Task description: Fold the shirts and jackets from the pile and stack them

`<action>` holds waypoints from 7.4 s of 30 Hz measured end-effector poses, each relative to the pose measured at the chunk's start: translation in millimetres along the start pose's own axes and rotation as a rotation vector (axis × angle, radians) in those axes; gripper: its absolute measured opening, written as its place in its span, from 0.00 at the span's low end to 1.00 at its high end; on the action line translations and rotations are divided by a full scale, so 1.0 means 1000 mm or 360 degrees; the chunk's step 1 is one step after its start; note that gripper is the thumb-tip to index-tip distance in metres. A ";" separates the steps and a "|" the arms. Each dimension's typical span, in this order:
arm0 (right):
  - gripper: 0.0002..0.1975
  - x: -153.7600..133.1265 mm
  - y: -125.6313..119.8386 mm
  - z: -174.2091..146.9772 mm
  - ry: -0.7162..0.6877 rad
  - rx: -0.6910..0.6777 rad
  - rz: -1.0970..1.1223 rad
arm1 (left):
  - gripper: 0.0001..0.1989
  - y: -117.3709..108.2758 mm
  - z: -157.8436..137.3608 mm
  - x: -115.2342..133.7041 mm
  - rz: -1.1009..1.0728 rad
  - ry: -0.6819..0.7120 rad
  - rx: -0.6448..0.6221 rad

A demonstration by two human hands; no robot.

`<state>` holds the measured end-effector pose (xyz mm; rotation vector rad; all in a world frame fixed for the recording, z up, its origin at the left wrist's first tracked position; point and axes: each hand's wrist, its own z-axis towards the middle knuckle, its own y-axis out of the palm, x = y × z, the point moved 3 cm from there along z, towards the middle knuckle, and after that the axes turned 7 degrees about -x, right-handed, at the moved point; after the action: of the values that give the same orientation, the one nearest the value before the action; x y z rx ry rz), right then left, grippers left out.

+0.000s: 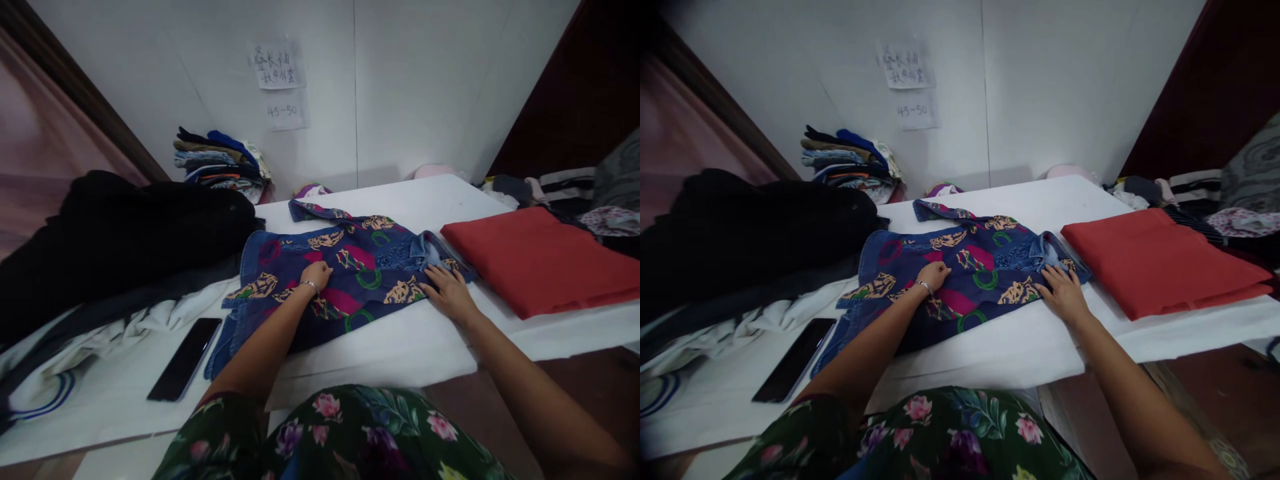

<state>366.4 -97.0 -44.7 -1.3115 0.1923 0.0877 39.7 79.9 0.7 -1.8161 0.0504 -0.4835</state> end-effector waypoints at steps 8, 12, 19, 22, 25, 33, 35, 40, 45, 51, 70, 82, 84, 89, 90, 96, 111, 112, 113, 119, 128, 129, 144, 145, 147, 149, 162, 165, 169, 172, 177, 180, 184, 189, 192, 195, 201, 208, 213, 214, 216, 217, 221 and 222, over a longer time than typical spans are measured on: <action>0.22 -0.031 -0.030 0.001 -0.0185 0.0248 0.0121 | 0.16 0.000 -0.006 0.013 0.0039 0.0126 0.0108; 0.18 -0.088 -0.030 0.004 -0.0617 0.0121 0.0352 | 0.11 0.003 0.001 0.023 0.0065 0.0187 0.0034; 0.16 -0.147 0.001 0.016 -0.0852 -0.0107 0.0444 | 0.10 0.008 0.010 0.019 -0.0032 0.0214 -0.0132; 0.15 -0.149 0.006 0.017 -0.0829 -0.0097 0.0436 | 0.11 0.009 0.009 0.016 -0.0077 0.0194 -0.0169; 0.15 -0.148 0.005 0.016 -0.0846 -0.0052 0.0438 | 0.13 0.010 0.007 0.015 -0.0126 0.0227 -0.0186; 0.14 -0.148 0.003 0.015 -0.0840 -0.0048 0.0506 | 0.12 0.011 0.007 0.015 -0.0205 0.0209 0.0034; 0.14 -0.147 0.002 0.015 -0.0835 -0.0093 0.0537 | 0.12 0.011 0.006 0.017 -0.0172 0.0187 0.0086; 0.14 -0.147 0.000 0.015 -0.0859 -0.0096 0.0542 | 0.11 0.009 0.008 0.017 -0.0231 0.0195 -0.0006; 0.16 -0.149 0.001 0.014 -0.0926 -0.0026 0.0513 | 0.20 0.004 0.020 0.030 -0.0236 0.0285 -0.0170; 0.13 -0.149 0.001 0.015 -0.0957 -0.0042 0.0640 | 0.13 0.016 0.023 0.052 -0.0239 0.0166 -0.0101; 0.08 -0.126 -0.028 0.014 -0.0353 0.0426 0.0505 | 0.09 0.024 0.008 0.080 -0.0066 0.0885 0.0069; 0.14 -0.129 -0.012 0.020 -0.0500 -0.0075 0.0265 | 0.14 0.031 0.013 0.084 -0.0037 0.0563 0.0185; 0.14 -0.128 -0.012 0.020 -0.0503 -0.0067 0.0289 | 0.15 0.033 0.013 0.084 0.0015 0.0541 0.0181; 0.14 -0.124 -0.018 0.017 -0.0400 0.0057 0.0358 | 0.15 0.030 0.014 0.082 0.0023 0.0567 0.0118; 0.14 -0.122 -0.020 0.017 -0.0333 0.0093 0.0366 | 0.16 0.028 0.015 0.083 0.0015 0.0579 0.0085; 0.13 -0.118 -0.018 0.019 -0.0207 0.0057 0.0308 | 0.16 0.019 0.016 0.113 0.0029 0.0817 -0.0042; 0.14 -0.107 -0.013 0.020 0.0063 -0.0039 0.0316 | 0.15 0.038 0.028 0.117 -0.0219 0.0622 -0.0006; 0.13 -0.106 -0.013 0.019 0.0065 -0.0025 0.0347 | 0.15 0.032 0.029 0.113 -0.0254 0.0627 0.0007; 0.13 -0.105 -0.013 0.019 0.0054 -0.0006 0.0391 | 0.16 0.024 0.029 0.107 -0.0292 0.0629 0.0036; 0.15 -0.107 -0.024 0.014 -0.0207 0.0326 0.0647 | 0.13 -0.043 0.014 0.026 -0.0461 0.0601 0.0400; 0.14 -0.147 -0.012 0.006 -0.1068 0.0058 0.0598 | 0.14 -0.029 -0.031 -0.074 -0.0002 0.0178 0.0001; 0.15 -0.149 -0.008 0.006 -0.1084 0.0021 0.0572 | 0.13 -0.025 -0.033 -0.076 0.0017 0.0161 -0.0027; 0.09 -0.156 -0.006 0.005 -0.1126 -0.0130 0.0607 | 0.14 -0.019 -0.038 -0.079 0.0091 0.0119 -0.0012; 0.09 -0.155 -0.007 0.004 -0.1137 -0.0123 0.0621 | 0.16 -0.021 -0.039 -0.083 0.0086 0.0124 -0.0032; 0.08 -0.154 -0.007 0.003 -0.1131 -0.0092 0.0631 | 0.18 -0.028 -0.045 -0.095 0.0064 0.0124 -0.0063; 0.07 -0.152 -0.006 0.003 -0.1087 -0.0049 0.0610 | 0.15 -0.034 -0.056 -0.112 0.0017 0.0108 -0.0058; 0.09 -0.146 -0.002 0.002 -0.1087 -0.0051 0.0516 | 0.18 -0.056 -0.162 -0.188 -0.0206 -0.0326 0.0423; 0.10 -0.147 0.000 0.001 -0.1141 -0.0044 0.0514 | 0.17 -0.047 -0.188 -0.187 -0.0144 -0.0441 0.0456; 0.11 -0.148 0.004 0.000 -0.1175 -0.0140 0.0459 | 0.18 -0.027 -0.219 -0.178 -0.0086 -0.0552 0.0496; 0.12 -0.148 0.002 0.001 -0.1136 -0.0169 0.0491 | 0.20 -0.012 -0.235 -0.171 -0.0071 -0.0611 0.0577; 0.14 -0.159 0.003 0.008 -0.1093 -0.0190 0.0538 | 0.16 0.001 -0.236 -0.170 0.0035 -0.0668 0.0574; 0.18 -0.173 0.011 0.015 -0.1103 -0.0230 0.0487 | 0.12 -0.002 -0.228 -0.173 0.0102 -0.0658 0.0437; 0.23 -0.185 0.027 0.017 -0.1092 -0.0389 0.0315 | 0.13 -0.012 -0.225 -0.174 0.0177 -0.0582 0.0416; 0.23 -0.185 0.032 0.011 -0.1061 -0.0436 0.0230 | 0.13 -0.009 -0.223 -0.178 0.0121 -0.0715 0.0306; 0.24 -0.185 0.030 0.011 -0.1050 -0.0471 0.0220 | 0.15 -0.009 -0.222 -0.180 0.0116 -0.0752 0.0273; 0.24 -0.188 0.026 0.013 -0.1018 -0.0497 0.0228 | 0.15 -0.018 -0.222 -0.180 0.0116 -0.0755 0.0236; 0.26 -0.202 0.025 0.021 -0.0965 -0.0456 0.0204 | 0.16 -0.053 -0.196 -0.177 0.0111 -0.0706 0.0421; 0.26 -0.209 0.039 0.018 -0.0971 -0.0411 0.0131 | 0.20 -0.058 -0.134 -0.184 0.0391 -0.0452 0.0317; 0.25 -0.208 0.035 0.017 -0.0968 -0.0406 0.0175 | 0.16 -0.053 -0.135 -0.191 0.0453 -0.0405 0.0213; 0.25 -0.209 0.034 0.017 -0.0971 -0.0408 0.0190 | 0.15 -0.053 -0.138 -0.190 0.0477 -0.0392 0.0216; 0.25 -0.209 0.033 0.017 -0.0980 -0.0416 0.0207 | 0.15 -0.050 -0.146 -0.190 0.0537 -0.0379 0.0205; 0.25 -0.209 0.033 0.018 -0.0983 -0.0419 0.0213 | 0.16 -0.049 -0.150 -0.189 0.0566 -0.0380 0.0187; 0.25 -0.210 0.032 0.019 -0.0974 -0.0437 0.0244 | 0.17 -0.046 -0.156 -0.182 0.0617 -0.0427 0.0217; 0.25 -0.211 0.031 0.019 -0.0963 -0.0449 0.0249 | 0.18 -0.048 -0.155 -0.177 0.0612 -0.0413 0.0292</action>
<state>155.9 -61.4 -30.0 -1.4884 -0.2436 0.6545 -186.6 2.3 26.0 -1.6247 0.1675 0.0206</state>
